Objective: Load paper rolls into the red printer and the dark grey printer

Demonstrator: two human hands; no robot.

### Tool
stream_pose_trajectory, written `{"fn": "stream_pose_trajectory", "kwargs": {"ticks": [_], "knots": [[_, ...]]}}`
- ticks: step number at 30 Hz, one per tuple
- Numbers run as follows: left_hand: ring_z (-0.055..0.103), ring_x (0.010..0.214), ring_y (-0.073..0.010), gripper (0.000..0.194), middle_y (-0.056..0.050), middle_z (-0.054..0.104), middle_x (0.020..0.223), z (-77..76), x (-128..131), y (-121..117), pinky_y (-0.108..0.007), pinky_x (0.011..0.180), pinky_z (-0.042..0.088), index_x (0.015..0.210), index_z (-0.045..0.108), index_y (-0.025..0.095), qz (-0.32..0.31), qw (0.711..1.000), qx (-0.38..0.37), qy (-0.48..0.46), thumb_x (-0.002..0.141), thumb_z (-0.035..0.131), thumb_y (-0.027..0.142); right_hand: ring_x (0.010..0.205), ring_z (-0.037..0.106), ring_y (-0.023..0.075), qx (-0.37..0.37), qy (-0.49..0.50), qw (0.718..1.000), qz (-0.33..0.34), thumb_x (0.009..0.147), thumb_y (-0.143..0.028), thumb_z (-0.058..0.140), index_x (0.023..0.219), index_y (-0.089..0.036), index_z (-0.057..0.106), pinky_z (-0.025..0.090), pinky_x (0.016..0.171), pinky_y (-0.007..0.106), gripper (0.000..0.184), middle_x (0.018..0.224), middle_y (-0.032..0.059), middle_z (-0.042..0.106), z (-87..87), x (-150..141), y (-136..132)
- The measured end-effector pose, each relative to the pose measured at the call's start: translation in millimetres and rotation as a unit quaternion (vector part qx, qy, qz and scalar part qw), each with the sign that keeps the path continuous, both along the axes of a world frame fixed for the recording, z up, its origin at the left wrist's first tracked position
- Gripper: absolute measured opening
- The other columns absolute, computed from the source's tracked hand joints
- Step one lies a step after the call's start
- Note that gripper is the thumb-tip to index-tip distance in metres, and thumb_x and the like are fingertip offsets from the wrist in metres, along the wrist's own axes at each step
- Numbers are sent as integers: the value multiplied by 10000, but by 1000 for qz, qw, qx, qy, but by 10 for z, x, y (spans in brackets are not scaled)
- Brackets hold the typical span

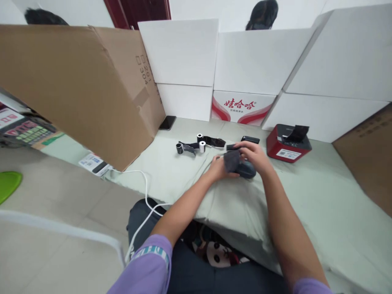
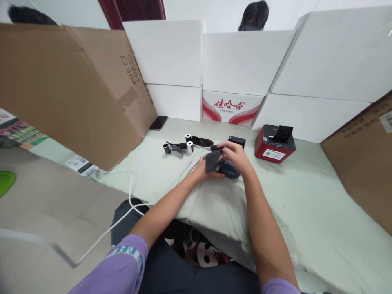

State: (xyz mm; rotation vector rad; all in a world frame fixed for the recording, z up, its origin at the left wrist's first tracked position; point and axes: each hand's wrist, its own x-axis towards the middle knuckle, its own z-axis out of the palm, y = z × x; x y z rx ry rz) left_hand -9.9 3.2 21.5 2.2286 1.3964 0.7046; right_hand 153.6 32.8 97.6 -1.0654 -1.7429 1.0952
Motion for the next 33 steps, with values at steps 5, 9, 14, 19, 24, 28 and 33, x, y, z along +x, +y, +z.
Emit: {"fn": "stream_pose_trajectory", "kwargs": {"ticks": [5, 9, 14, 19, 24, 28, 33], "knots": [[439, 1474, -326, 865, -102, 552, 1531, -28, -3, 24, -511, 1264, 209, 1515, 500, 252, -6, 1000, -25, -7, 751, 821, 501, 974, 702, 241, 77, 118, 978, -156, 743, -393, 720, 831, -223, 731, 556, 861, 375, 191, 1058, 71, 771, -333, 466, 104], [423, 1488, -318, 902, -94, 534, 1547, -50, -18, 34, -496, 1263, 205, 1523, 488, 268, -10, 1000, -27, -4, 717, 862, 426, 1094, 690, 265, 102, 109, 976, -156, 812, -425, 674, 875, -230, 739, 516, 1010, 440, 215, 1061, 80, 777, -439, 439, 154], [408, 1499, -317, 948, -95, 495, 1577, -82, -23, 55, -492, 1269, 197, 1554, 439, 266, -15, 1000, -27, -3, 719, 869, 399, 970, 714, 254, 90, 99, 977, -163, 769, -384, 695, 984, -233, 704, 551, 910, 422, 263, 1036, 75, 760, -511, 433, 171], [400, 1505, -314, 938, -97, 496, 1577, -100, -22, 54, -478, 1276, 194, 1560, 432, 257, -16, 1000, -26, -1, 735, 857, 395, 925, 680, 265, 128, -11, 974, -188, 806, -359, 591, 1005, -210, 705, 524, 883, 444, 273, 1028, 97, 733, -624, 484, 186], [402, 1507, -294, 897, -93, 508, 1568, -101, -27, 49, -458, 1284, 180, 1558, 436, 235, -14, 1000, -22, -4, 761, 823, 375, 1016, 612, 304, 183, -131, 945, -238, 852, -383, 540, 971, -214, 738, 399, 1010, 520, 286, 987, 108, 751, -652, 500, 208], [401, 1507, -295, 891, -104, 516, 1560, -95, -25, 45, -463, 1282, 181, 1560, 433, 233, -12, 1000, -23, 1, 769, 809, 395, 927, 592, 290, 164, -148, 942, -251, 900, -477, 501, 919, -222, 746, 409, 946, 480, 354, 957, 111, 757, -642, 496, 236], [397, 1511, -287, 898, -104, 505, 1569, -89, -27, 40, -469, 1279, 185, 1562, 425, 233, -12, 1000, -26, 5, 768, 815, 390, 828, 585, 258, 141, -113, 959, -220, 814, -472, 580, 888, -219, 753, 457, 861, 419, 315, 792, 64, 694, -683, 558, 285]]}}
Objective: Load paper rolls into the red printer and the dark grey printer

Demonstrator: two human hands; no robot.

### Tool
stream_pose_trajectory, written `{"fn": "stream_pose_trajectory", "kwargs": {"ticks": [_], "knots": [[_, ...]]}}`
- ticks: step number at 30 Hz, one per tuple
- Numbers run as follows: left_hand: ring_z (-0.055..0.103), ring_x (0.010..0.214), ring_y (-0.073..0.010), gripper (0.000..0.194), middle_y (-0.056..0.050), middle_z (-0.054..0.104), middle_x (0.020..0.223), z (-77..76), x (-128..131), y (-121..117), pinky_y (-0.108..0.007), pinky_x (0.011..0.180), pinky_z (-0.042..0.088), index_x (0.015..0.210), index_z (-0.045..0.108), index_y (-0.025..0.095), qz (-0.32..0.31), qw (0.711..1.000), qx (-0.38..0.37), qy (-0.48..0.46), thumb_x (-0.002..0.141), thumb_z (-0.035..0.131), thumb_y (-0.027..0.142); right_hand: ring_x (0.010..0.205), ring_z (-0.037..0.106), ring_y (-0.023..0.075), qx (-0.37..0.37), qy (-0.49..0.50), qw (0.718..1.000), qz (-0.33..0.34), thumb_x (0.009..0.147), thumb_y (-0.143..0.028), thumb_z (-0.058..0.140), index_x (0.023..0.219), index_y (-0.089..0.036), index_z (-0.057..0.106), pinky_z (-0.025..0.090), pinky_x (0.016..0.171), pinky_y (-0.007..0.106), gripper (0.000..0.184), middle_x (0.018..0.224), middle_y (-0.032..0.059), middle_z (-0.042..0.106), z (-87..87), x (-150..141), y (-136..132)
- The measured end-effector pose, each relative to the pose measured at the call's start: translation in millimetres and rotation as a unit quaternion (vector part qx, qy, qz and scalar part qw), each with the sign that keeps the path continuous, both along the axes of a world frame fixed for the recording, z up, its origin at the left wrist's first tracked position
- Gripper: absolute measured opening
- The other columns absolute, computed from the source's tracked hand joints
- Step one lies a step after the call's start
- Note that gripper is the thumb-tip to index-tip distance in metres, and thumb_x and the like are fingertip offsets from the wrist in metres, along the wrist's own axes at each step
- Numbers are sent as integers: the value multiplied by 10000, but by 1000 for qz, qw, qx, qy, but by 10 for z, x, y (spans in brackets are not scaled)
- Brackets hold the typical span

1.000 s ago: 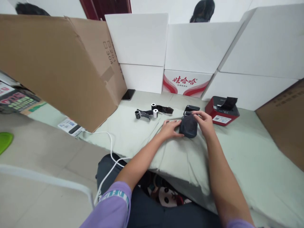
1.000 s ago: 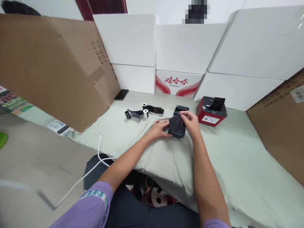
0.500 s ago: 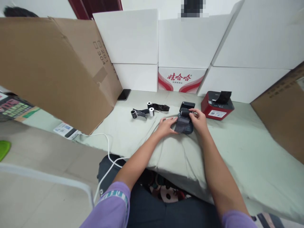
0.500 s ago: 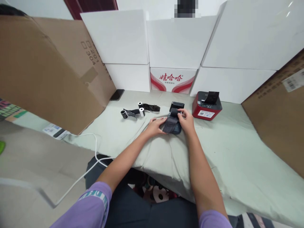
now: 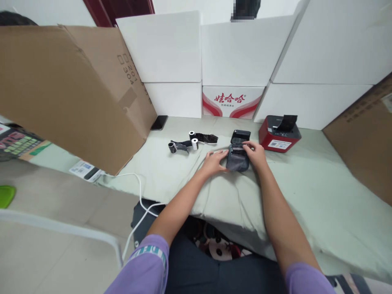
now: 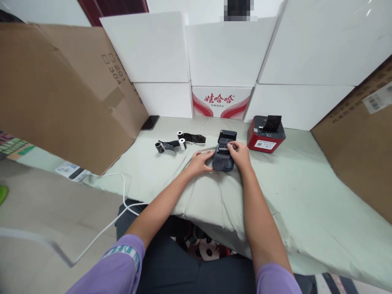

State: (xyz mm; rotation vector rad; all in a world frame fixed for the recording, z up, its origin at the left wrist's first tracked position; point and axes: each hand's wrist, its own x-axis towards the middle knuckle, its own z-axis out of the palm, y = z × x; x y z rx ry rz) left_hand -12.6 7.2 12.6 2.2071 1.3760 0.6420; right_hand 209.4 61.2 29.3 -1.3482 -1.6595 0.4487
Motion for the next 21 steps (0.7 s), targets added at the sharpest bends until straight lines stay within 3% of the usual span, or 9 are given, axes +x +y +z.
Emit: {"fn": "stream_pose_trajectory", "kwargs": {"ticks": [5, 12, 16, 19, 21], "knots": [[388, 1516, -293, 907, -95, 496, 1575, -7, -3, 4, -475, 1276, 191, 1563, 425, 249, -1, 1000, -2, 1, 760, 829, 375, 789, 571, 229, -16, 28, 999, 33, 709, -326, 590, 924, -214, 750, 486, 831, 400, 291, 798, 34, 676, -62, 66, 34], [395, 1511, -297, 890, -93, 511, 1565, -1, -2, -4, -470, 1280, 183, 1558, 436, 251, 3, 1000, 3, 0, 769, 816, 411, 978, 531, 304, 39, -55, 998, -1, 833, -354, 514, 762, -218, 684, 409, 1001, 508, 229, 895, 117, 673, -71, -38, 28], [410, 1502, -290, 898, -97, 511, 1564, 6, 7, -18, -459, 1280, 185, 1548, 450, 231, 6, 1000, 10, -7, 765, 806, 490, 1055, 515, 326, 35, -62, 994, -82, 808, -372, 589, 795, -209, 661, 397, 1035, 533, 179, 1016, 145, 611, -130, -53, 55], [406, 1505, -287, 890, -111, 502, 1569, 6, 6, -18, -460, 1276, 196, 1554, 438, 209, 3, 1000, 16, 2, 787, 783, 501, 1066, 535, 320, 18, 0, 988, -153, 702, -420, 715, 1025, -195, 656, 439, 1016, 526, 398, 1174, 161, 569, -198, -33, 85], [399, 1509, -287, 878, -118, 485, 1582, 4, 3, -16, -462, 1272, 203, 1564, 419, 204, 1, 1000, 18, 16, 807, 768, 479, 1043, 567, 296, -1, 61, 991, -123, 687, -491, 737, 1193, -200, 617, 479, 987, 501, 596, 1248, 160, 570, -232, -29, 104]]}}
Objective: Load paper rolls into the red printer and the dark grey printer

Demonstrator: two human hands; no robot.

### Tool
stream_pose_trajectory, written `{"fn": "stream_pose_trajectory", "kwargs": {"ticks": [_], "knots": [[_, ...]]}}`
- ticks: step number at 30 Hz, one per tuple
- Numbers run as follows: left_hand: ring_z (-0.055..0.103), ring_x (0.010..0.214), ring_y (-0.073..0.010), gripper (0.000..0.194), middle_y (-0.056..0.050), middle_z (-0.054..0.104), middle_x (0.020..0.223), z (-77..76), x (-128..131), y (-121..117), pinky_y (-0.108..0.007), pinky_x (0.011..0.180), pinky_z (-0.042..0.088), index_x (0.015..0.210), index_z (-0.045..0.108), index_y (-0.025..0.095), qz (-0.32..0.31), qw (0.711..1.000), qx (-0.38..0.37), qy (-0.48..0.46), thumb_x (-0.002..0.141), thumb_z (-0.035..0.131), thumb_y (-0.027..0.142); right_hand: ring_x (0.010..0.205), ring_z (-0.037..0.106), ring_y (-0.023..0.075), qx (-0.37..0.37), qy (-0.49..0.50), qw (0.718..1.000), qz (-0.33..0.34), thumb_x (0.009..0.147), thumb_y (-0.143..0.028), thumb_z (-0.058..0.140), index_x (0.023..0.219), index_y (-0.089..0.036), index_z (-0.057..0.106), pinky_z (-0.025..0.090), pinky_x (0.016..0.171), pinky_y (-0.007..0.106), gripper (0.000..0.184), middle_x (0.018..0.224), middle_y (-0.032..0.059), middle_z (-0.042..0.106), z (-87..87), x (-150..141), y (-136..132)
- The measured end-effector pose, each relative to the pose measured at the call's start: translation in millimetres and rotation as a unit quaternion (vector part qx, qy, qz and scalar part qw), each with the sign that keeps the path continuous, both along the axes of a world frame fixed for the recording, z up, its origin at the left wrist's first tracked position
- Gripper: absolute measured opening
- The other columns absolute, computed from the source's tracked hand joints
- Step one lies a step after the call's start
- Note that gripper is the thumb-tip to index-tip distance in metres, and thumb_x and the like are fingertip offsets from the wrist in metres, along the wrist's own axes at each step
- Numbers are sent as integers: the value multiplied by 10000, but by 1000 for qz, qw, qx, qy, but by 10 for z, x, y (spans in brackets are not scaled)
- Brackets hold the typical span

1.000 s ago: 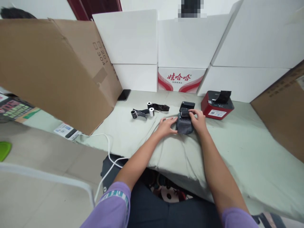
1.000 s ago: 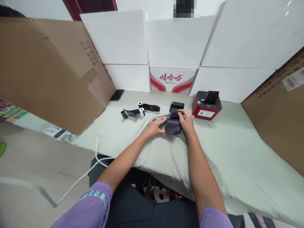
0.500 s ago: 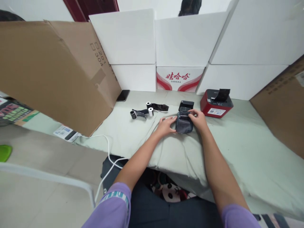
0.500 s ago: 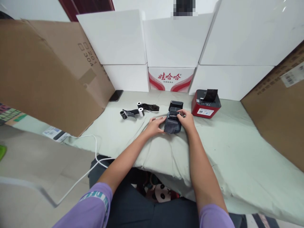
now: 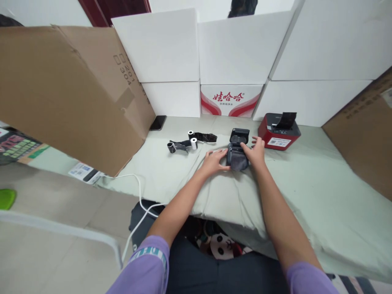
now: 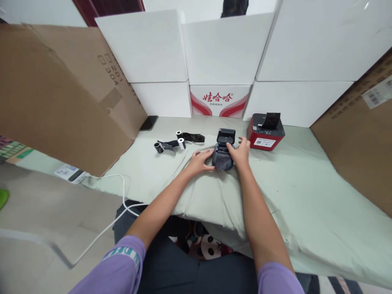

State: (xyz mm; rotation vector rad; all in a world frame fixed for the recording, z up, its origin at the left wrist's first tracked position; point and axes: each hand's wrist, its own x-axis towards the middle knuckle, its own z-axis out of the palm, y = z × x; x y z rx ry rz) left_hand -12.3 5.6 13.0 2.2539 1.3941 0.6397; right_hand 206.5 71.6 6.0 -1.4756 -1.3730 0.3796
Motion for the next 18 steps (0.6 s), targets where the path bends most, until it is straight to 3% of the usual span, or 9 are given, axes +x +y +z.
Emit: {"fn": "stream_pose_trajectory", "kwargs": {"ticks": [4, 8, 9, 11, 13, 18], "knots": [[377, 1521, -293, 868, -133, 427, 1618, 15, 17, -20, -469, 1262, 215, 1582, 382, 202, 3, 999, 13, 33, 838, 743, 465, 1186, 584, 277, -8, 134, 982, 135, 776, -592, 665, 1353, -248, 565, 483, 1033, 461, 679, 1372, 133, 592, -12, -19, 31], [397, 1506, -311, 976, -178, 385, 1632, 83, 64, -87, -482, 1227, 256, 1619, 285, 178, 39, 996, 59, 49, 826, 754, 500, 1313, 557, 273, -15, 209, 965, 159, 770, -637, 674, 1340, -251, 598, 455, 1099, 434, 693, 1427, 112, 602, 20, -23, 50], [400, 1504, -301, 925, -160, 372, 1642, 105, 74, -105, -472, 1219, 265, 1615, 304, 205, 36, 995, 82, 47, 848, 736, 489, 1323, 558, 272, -20, 217, 963, 159, 775, -647, 662, 1320, -249, 614, 468, 1087, 428, 677, 1430, 106, 606, 28, -19, 49], [418, 1493, -264, 645, -74, 396, 1639, 145, 85, -134, -452, 1214, 264, 1542, 456, 304, -8, 991, 123, 47, 936, 639, 429, 1313, 575, 266, -27, 225, 960, 167, 795, -663, 629, 1265, -246, 649, 502, 1045, 410, 629, 1406, 92, 630, 37, -12, 42], [479, 1444, -228, 399, 1, 502, 1570, 170, 83, -148, -445, 1215, 258, 1393, 623, 370, -69, 987, 140, 49, 1007, 522, 364, 1273, 606, 257, -33, 230, 956, 181, 806, -671, 611, 1196, -237, 683, 528, 999, 391, 587, 1336, 85, 675, 43, -4, 29], [606, 1295, -196, 365, 7, 702, 1350, 162, 38, -144, -427, 1167, 344, 1282, 709, 336, -111, 983, 146, 20, 1043, 435, 373, 1117, 682, 252, -49, 258, 940, 217, 765, -604, 678, 1085, -228, 730, 554, 912, 378, 497, 1165, 67, 745, 69, 30, -13]]}}
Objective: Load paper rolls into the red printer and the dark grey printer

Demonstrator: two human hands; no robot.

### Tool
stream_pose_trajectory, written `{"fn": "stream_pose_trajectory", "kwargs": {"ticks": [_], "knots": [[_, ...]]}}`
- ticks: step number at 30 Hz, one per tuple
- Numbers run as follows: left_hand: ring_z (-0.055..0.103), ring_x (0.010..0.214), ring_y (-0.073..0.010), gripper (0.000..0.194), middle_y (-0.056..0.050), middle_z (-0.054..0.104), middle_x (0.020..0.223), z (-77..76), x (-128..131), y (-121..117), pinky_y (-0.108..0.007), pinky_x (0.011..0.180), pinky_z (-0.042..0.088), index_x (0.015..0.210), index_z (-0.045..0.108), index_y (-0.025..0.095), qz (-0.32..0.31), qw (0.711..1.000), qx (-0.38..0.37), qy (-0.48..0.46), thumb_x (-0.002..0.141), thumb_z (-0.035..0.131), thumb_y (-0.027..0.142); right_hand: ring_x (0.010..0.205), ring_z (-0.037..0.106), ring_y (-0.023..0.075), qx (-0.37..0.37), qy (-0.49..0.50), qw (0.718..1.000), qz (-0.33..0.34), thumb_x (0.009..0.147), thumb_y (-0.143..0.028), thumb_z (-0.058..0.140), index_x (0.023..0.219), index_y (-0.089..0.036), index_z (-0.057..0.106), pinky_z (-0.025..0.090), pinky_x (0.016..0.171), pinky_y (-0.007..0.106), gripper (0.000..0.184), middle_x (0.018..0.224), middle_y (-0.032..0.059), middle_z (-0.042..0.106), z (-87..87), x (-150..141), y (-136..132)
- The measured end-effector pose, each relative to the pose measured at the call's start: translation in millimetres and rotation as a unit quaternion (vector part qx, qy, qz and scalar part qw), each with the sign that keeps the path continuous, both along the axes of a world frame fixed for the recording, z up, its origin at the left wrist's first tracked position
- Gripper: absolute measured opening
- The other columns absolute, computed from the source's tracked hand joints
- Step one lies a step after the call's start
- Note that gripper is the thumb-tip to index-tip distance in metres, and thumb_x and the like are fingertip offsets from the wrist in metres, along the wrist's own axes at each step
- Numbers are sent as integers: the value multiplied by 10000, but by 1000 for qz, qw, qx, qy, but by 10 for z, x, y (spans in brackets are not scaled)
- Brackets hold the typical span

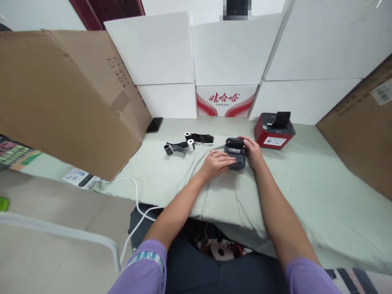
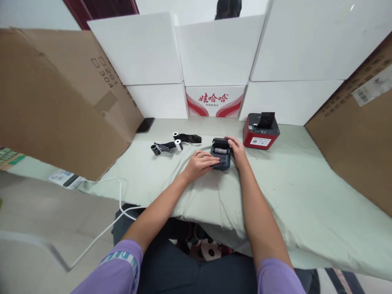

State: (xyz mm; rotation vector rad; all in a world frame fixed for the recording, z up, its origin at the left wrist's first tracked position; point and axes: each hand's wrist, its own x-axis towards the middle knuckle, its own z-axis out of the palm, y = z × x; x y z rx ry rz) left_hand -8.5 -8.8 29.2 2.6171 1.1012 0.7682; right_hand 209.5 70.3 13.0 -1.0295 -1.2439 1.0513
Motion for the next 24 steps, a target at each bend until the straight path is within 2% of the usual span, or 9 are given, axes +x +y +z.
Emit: {"fn": "stream_pose_trajectory", "kwargs": {"ticks": [5, 8, 12, 15, 17, 19, 21, 24], "knots": [[643, 1232, -194, 375, -4, 748, 1267, -36, -22, -1, -409, 1090, 431, 1256, 726, 310, -24, 999, 22, -26, 1039, 431, 388, 1013, 693, 247, -18, -5, 1000, 19, 715, -497, 713, 1001, -217, 761, 525, 967, 418, 403, 1040, 51, 772, 57, 16, -50], [648, 1221, -187, 385, -3, 762, 1239, -61, -19, -8, -404, 1082, 446, 1270, 717, 316, -32, 999, 27, -31, 1040, 416, 381, 1073, 678, 250, -16, -37, 999, 20, 664, -414, 743, 988, -227, 757, 485, 1046, 442, 374, 1080, 51, 774, 81, 1, -69], [652, 1204, -188, 399, -9, 776, 1205, -57, -21, -37, -403, 1079, 448, 1273, 715, 325, -33, 999, 18, -36, 1044, 396, 395, 1184, 662, 265, -13, -30, 998, 48, 632, -345, 760, 1019, -234, 721, 460, 1094, 459, 404, 1163, 74, 765, 82, -2, -70], [630, 1237, -213, 456, -34, 756, 1256, -19, -38, -70, -401, 1113, 420, 1287, 713, 310, -36, 998, 9, -50, 1025, 409, 527, 1220, 654, 272, -18, -28, 997, 68, 652, -344, 766, 1064, -231, 701, 451, 1106, 472, 432, 1182, 87, 760, 74, 21, -71], [564, 1333, -237, 612, -63, 673, 1400, 3, -50, -75, -396, 1153, 383, 1395, 639, 273, -13, 997, 6, -79, 997, 366, 649, 1232, 648, 271, -23, -33, 996, 79, 668, -348, 767, 1095, -232, 692, 444, 1115, 474, 449, 1207, 91, 751, 71, 38, -74], [474, 1428, -244, 748, -74, 556, 1533, 6, -53, -55, -387, 1183, 345, 1520, 504, 237, 31, 993, -8, -110, 995, 241, 701, 1235, 643, 269, -28, -39, 995, 89, 682, -354, 766, 1124, -235, 686, 437, 1123, 480, 464, 1238, 93, 740, 71, 49, -78], [424, 1468, -235, 772, -60, 482, 1594, -11, -44, -15, -379, 1195, 317, 1575, 414, 227, 61, 990, -35, -123, 1011, 131, 674, 1227, 643, 269, -30, -43, 994, 96, 688, -360, 765, 1140, -236, 682, 432, 1128, 485, 476, 1252, 95, 732, 73, 53, -84], [409, 1472, -219, 705, -33, 490, 1590, -40, -17, 40, -374, 1205, 289, 1592, 375, 233, 64, 988, -69, -118, 1041, 126, 598, 1222, 641, 269, -27, -47, 993, 101, 700, -369, 756, 1160, -234, 673, 427, 1135, 487, 487, 1261, 99, 723, 80, 51, -97]]}}
